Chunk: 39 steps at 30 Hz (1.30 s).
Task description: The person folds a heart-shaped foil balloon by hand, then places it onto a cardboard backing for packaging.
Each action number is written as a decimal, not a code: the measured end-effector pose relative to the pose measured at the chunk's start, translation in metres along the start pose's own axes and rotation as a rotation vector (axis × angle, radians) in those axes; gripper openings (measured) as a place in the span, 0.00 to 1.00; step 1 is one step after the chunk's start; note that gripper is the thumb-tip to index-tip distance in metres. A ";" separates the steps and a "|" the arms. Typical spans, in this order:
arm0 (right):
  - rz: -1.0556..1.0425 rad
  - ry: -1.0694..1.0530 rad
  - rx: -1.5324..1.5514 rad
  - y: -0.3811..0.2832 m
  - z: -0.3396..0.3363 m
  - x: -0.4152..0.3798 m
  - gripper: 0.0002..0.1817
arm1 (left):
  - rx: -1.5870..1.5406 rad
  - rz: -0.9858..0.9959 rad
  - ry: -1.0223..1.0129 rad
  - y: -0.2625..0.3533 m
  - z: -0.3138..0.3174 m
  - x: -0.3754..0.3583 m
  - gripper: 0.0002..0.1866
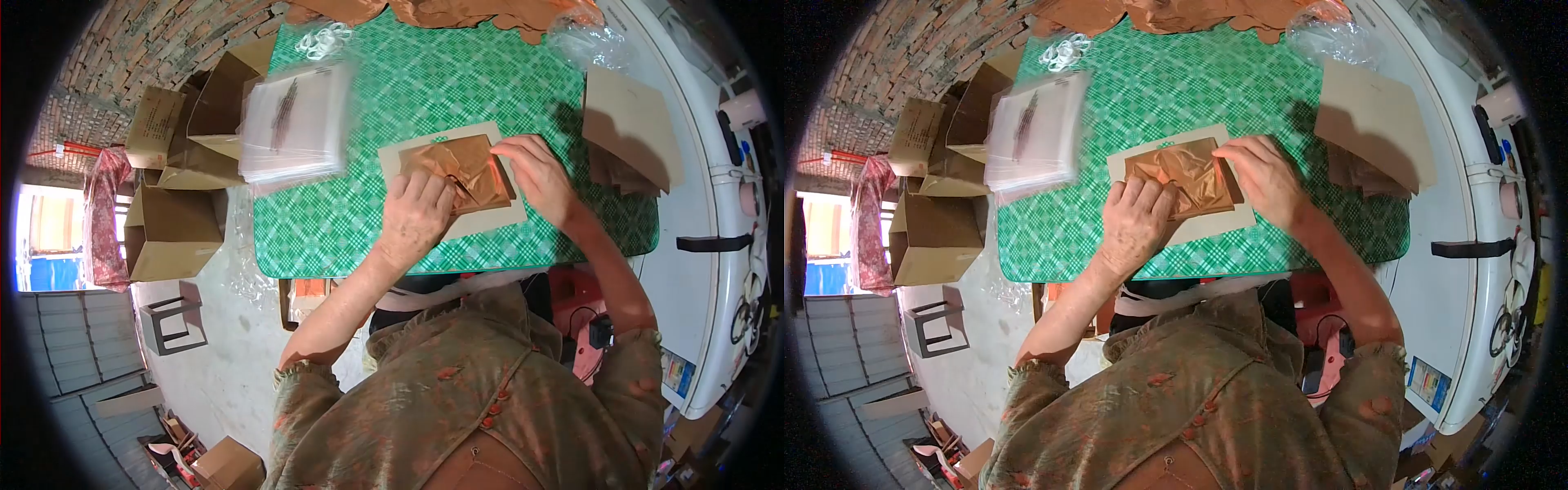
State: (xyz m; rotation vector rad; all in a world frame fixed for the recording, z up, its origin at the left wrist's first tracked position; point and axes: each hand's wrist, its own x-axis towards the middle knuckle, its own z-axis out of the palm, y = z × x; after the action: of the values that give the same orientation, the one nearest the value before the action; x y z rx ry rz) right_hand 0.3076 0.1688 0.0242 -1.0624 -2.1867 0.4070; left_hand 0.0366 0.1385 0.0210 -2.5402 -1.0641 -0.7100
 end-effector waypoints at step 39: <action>0.115 -0.212 -0.405 -0.012 0.020 -0.012 0.46 | -1.821 -0.959 0.251 -0.010 0.007 0.016 0.49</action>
State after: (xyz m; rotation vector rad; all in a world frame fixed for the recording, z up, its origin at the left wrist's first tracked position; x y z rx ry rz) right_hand 0.2923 0.1519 0.0113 -1.4214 -2.4687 0.1306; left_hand 0.0414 0.1575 0.0243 -2.3383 -2.0344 -3.3484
